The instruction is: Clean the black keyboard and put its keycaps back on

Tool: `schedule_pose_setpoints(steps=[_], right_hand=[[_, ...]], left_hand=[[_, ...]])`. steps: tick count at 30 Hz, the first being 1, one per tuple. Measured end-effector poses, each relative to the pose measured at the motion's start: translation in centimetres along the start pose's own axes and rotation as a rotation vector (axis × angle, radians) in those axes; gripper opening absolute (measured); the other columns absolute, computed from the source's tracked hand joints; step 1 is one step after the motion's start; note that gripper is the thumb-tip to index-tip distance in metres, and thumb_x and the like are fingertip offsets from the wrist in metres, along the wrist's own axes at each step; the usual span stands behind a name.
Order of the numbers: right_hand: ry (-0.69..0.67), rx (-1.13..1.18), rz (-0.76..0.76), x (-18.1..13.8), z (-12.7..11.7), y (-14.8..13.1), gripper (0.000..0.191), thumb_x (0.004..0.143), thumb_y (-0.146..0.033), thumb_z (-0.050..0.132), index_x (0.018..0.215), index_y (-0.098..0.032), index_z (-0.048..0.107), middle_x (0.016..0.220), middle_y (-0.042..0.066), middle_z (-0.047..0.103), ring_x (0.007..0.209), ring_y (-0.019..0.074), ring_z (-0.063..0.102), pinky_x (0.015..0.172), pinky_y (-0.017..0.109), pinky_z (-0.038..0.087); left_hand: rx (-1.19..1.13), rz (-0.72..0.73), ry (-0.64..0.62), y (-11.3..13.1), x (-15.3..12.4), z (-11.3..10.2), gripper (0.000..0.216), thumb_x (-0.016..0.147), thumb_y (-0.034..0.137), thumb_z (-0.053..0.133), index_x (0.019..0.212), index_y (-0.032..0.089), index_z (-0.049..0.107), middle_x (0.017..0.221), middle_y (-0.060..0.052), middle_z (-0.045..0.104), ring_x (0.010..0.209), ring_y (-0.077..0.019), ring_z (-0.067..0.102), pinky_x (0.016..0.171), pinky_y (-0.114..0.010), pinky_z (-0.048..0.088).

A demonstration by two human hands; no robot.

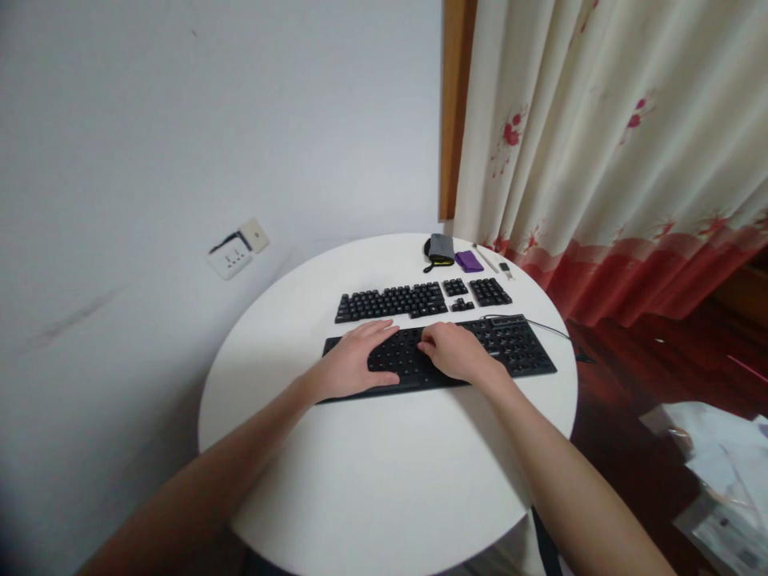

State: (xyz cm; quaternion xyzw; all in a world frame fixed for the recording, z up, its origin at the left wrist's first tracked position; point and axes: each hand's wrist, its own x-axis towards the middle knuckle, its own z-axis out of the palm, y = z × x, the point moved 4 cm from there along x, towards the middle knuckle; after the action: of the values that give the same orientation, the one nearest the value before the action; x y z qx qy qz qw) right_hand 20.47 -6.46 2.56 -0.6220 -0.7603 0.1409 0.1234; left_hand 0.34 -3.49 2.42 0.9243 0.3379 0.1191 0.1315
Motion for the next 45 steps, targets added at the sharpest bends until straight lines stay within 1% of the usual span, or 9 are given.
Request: schedule_pose_setpoints(steps=[4,9,13,20,31,38,41,43,45], right_hand=[[0.047,-0.011,0.036,-0.1,-0.7,0.8,0.022,0.094,-0.028,0.053,0.087,-0.020,0.072,0.090,0.009,0.074,0.079,0.0199,0.065,0.071,0.028,0.042],[0.018,0.008,0.054,0.1,-0.8,1.6,0.024,0.091,-0.018,0.051,0.094,-0.020,0.075,0.098,0.010,0.075,0.090,0.0206,0.068,0.081,0.028,0.044],[0.018,0.023,0.031,0.2,-0.7,1.5,0.024,0.090,-0.017,0.050,0.093,-0.018,0.075,0.096,0.010,0.075,0.088,0.0206,0.067,0.080,0.028,0.044],[0.021,-0.002,0.021,0.0,-0.6,0.7,0.026,0.094,-0.024,0.050,0.084,-0.018,0.073,0.087,0.010,0.074,0.078,0.0206,0.065,0.071,0.029,0.041],[0.024,0.020,-0.041,0.2,0.3,-1.8,0.029,0.097,-0.027,0.049,0.082,-0.018,0.072,0.086,0.010,0.074,0.077,0.0200,0.064,0.070,0.029,0.039],[0.033,0.056,-0.090,0.0,0.3,-2.9,0.028,0.097,-0.027,0.050,0.082,-0.018,0.072,0.087,0.009,0.074,0.079,0.0195,0.065,0.072,0.028,0.040],[0.069,0.099,-0.088,0.1,-0.3,-2.5,0.024,0.095,-0.026,0.051,0.087,-0.018,0.072,0.090,0.008,0.074,0.081,0.0191,0.065,0.073,0.028,0.042],[0.119,0.134,-0.058,0.3,-1.2,-1.6,0.022,0.094,-0.025,0.053,0.091,-0.018,0.073,0.093,0.008,0.075,0.083,0.0189,0.065,0.075,0.028,0.043],[0.204,0.155,-0.001,0.5,-2.6,-0.1,0.020,0.093,-0.024,0.054,0.095,-0.019,0.073,0.095,0.007,0.075,0.086,0.0192,0.066,0.078,0.028,0.044]], left_hand=[[0.108,0.014,-0.105,0.4,-0.1,1.0,0.111,0.070,0.076,0.068,0.157,0.023,0.026,0.165,-0.013,0.022,0.151,-0.0339,0.020,0.122,-0.050,0.020],[0.164,0.039,-0.154,0.2,-0.2,1.6,0.113,0.071,0.076,0.065,0.160,0.025,0.017,0.166,-0.014,0.018,0.152,-0.0351,0.016,0.121,-0.052,0.016],[0.195,0.047,-0.151,0.2,-0.3,1.7,0.116,0.068,0.072,0.070,0.160,0.026,0.016,0.164,-0.016,0.021,0.149,-0.0393,0.022,0.119,-0.057,0.015],[0.213,0.056,-0.120,1.0,-0.7,0.8,0.114,0.067,0.065,0.073,0.158,0.024,0.019,0.155,-0.016,0.038,0.140,-0.0396,0.035,0.118,-0.055,0.018],[0.253,0.045,-0.225,-0.8,-1.7,-0.6,0.121,0.062,0.062,0.075,0.159,0.021,0.016,0.151,-0.019,0.038,0.135,-0.0412,0.039,0.112,-0.050,0.030],[0.231,-0.004,-0.265,-1.4,-2.1,-1.0,0.128,0.059,0.067,0.077,0.160,0.020,0.014,0.150,-0.020,0.040,0.135,-0.0418,0.040,0.112,-0.050,0.030],[0.184,-0.014,-0.208,-1.6,-1.7,-1.2,0.107,0.075,0.069,0.066,0.159,0.022,0.019,0.151,-0.018,0.042,0.134,-0.0383,0.043,0.112,-0.049,0.032],[0.161,-0.049,-0.105,-1.7,-1.2,-1.6,0.082,0.090,0.062,0.054,0.156,0.022,0.028,0.146,-0.016,0.049,0.130,-0.0344,0.048,0.109,-0.047,0.035],[0.141,-0.101,0.019,-2.0,-0.5,-2.0,0.062,0.097,0.052,0.047,0.150,0.020,0.040,0.134,-0.014,0.058,0.122,-0.0306,0.054,0.105,-0.044,0.040]])
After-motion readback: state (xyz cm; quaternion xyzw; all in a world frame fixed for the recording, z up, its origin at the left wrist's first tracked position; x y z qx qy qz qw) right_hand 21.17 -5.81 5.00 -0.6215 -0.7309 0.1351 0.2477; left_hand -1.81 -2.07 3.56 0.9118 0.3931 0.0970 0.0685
